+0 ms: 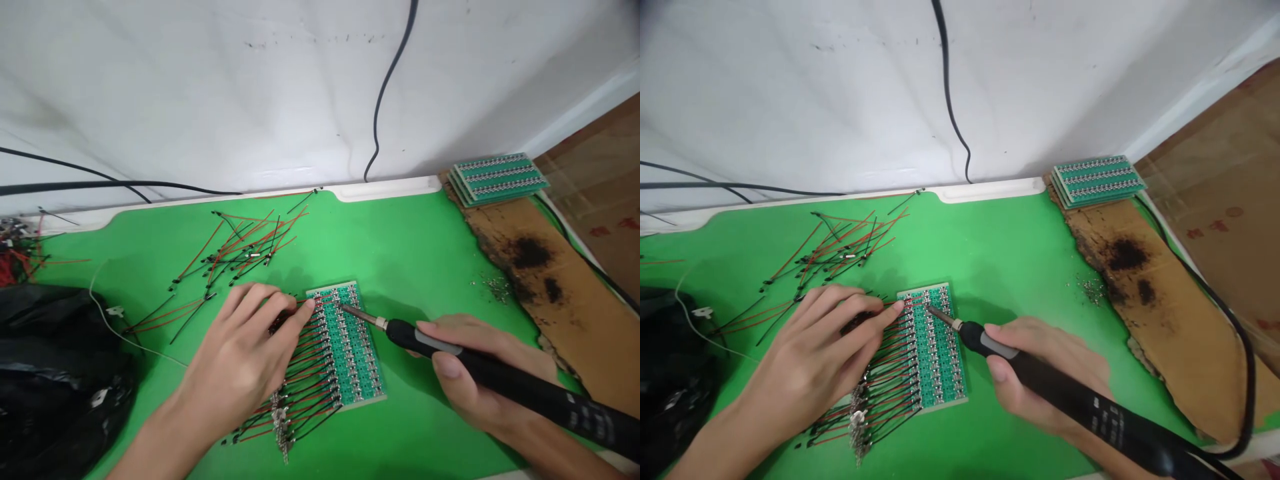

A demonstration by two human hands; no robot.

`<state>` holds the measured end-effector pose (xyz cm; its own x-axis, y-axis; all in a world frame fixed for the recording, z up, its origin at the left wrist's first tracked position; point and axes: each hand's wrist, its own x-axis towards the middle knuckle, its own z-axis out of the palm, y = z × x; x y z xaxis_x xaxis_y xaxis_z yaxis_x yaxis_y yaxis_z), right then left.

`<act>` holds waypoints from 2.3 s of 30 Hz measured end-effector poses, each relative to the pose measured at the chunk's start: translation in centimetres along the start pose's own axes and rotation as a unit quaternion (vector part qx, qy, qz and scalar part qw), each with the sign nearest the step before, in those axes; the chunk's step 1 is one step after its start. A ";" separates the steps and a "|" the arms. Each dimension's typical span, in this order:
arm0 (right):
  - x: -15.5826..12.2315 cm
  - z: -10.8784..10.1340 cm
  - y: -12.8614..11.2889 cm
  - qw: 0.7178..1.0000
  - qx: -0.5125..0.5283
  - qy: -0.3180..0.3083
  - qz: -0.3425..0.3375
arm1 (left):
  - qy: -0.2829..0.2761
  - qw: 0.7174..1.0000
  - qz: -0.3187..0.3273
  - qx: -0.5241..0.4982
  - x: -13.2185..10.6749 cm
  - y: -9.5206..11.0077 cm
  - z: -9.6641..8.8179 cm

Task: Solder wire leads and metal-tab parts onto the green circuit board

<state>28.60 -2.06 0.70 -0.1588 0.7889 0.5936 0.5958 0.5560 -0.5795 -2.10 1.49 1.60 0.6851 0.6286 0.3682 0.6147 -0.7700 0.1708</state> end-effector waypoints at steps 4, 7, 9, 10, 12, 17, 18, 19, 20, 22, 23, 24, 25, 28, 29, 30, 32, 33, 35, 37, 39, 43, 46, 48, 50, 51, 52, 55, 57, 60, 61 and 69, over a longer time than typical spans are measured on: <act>-0.5 0.2 0.2 1.000 0.000 -0.005 0.005 | 0.005 1.000 0.001 -0.004 0.1 0.0 0.1; -0.6 0.6 -0.2 0.999 -0.012 0.030 0.026 | 0.002 1.000 0.005 0.000 0.2 -0.1 0.1; -0.3 0.7 -0.4 0.998 -0.002 0.044 0.033 | 0.004 1.000 0.007 0.003 0.2 -0.1 0.1; -0.2 0.8 -0.5 0.999 0.009 0.041 0.030 | 0.005 1.000 0.007 0.004 0.2 -0.1 0.1; 0.0 0.8 -0.6 0.999 0.020 0.031 0.023 | 0.007 1.000 0.006 0.004 0.1 -0.1 0.1; -0.6 0.9 -0.2 0.999 -0.010 0.041 0.025 | 0.009 1.000 0.006 0.011 0.0 0.0 0.0; -0.9 0.8 0.0 0.999 -0.008 0.041 0.028 | 0.009 1.000 0.007 0.012 0.1 0.0 0.0; -1.2 0.8 0.1 0.999 -0.003 0.041 0.032 | 0.008 1.000 0.008 0.012 0.1 0.0 0.0; -1.5 0.7 0.3 0.998 0.004 0.043 0.038 | 0.007 1.000 0.008 0.011 0.1 0.0 0.0; -1.9 0.6 0.6 0.997 0.016 0.053 0.054 | 0.007 1.000 0.007 0.010 0.0 0.0 0.0; -2.0 0.6 0.7 0.996 0.020 0.059 0.057 | 0.008 1.000 0.007 0.009 0.0 0.0 0.1; -2.1 0.6 0.7 0.996 0.020 0.064 0.057 | 0.011 1.000 0.007 0.009 0.0 0.0 0.2; -2.2 0.6 0.8 0.996 0.020 0.064 0.056 | 0.013 1.000 0.007 0.009 0.0 0.1 0.2; -2.3 0.6 0.8 0.997 0.022 0.056 0.049 | 0.015 1.000 -0.001 -0.004 0.0 0.1 0.3; -2.4 0.6 0.8 0.997 0.025 0.058 0.051 | 0.014 1.000 -0.007 -0.019 0.0 0.0 0.1; -2.4 0.6 0.8 0.996 0.032 0.063 0.056 | 0.016 0.999 -0.018 -0.039 0.0 -0.3 -0.3; -2.5 0.6 0.9 0.992 0.065 0.063 0.083 | 0.039 0.995 -0.056 -0.071 -0.1 -1.1 -1.4; -2.5 0.6 1.0 0.988 0.092 0.061 0.105 | 0.055 0.992 -0.090 -0.075 -0.3 -1.7 -2.3; -2.2 0.8 1.1 0.972 0.166 0.067 0.155 | 0.083 0.976 -0.197 -0.039 -0.7 -3.3 -4.1; -1.6 1.2 1.1 0.942 0.247 0.084 0.209 | 0.077 0.945 -0.317 0.020 -1.3 -4.9 -5.7; -1.0 1.5 1.0 0.908 0.302 0.097 0.274 | 0.036 0.921 -0.384 0.052 -1.9 -6.3 -6.7; -0.5 1.9 0.4 0.869 0.326 0.103 0.357 | -0.055 0.914 -0.402 0.020 -2.6 -7.7 -6.8; -0.5 1.9 0.1 0.867 0.315 0.110 0.371 | -0.096 0.913 -0.398 -0.006 -3.0 -7.7 -6.3; -0.6 1.9 0.2 0.869 0.307 0.110 0.372 | -0.113 0.917 -0.382 -0.020 -3.3 -7.7 -6.0; -0.7 1.8 0.4 0.876 0.308 0.103 0.356 | -0.109 0.928 -0.356 -0.021 -3.6 -7.8 -5.7; -0.7 1.8 0.5 0.880 0.311 0.099 0.346 | -0.101 0.934 -0.342 -0.018 -3.6 -7.8 -5.6; -0.7 1.8 0.6 0.881 0.312 0.098 0.341 | -0.095 0.938 -0.332 -0.016 -3.6 -7.9 -5.4; -0.5 1.7 0.8 0.881 0.313 0.113 0.336 | -0.080 0.945 -0.316 -0.015 -3.3 -7.9 -5.6; -0.3 1.6 1.0 0.884 0.322 0.115 0.319 | -0.064 0.950 -0.304 -0.019 -3.0 -7.7 -6.1; 0.0 1.4 1.3 0.885 0.347 0.104 0.292 | -0.016 0.953 -0.301 -0.023 -2.8 -7.1 -7.4; 0.1 1.3 1.3 0.883 0.352 0.107 0.292 | 0.020 0.950 -0.310 -0.032 -2.6 -6.8 -7.8; 0.2 1.1 0.6 0.868 0.371 0.125 0.306 | 0.300 0.843 -0.344 -0.285 1.0 -2.9 -5.9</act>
<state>28.04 -1.25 -0.12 0.2388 0.9662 0.0969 -0.1767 0.1414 -0.9741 -5.52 3.76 6.91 -0.1833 0.9106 0.3703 0.3814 -0.2813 0.8806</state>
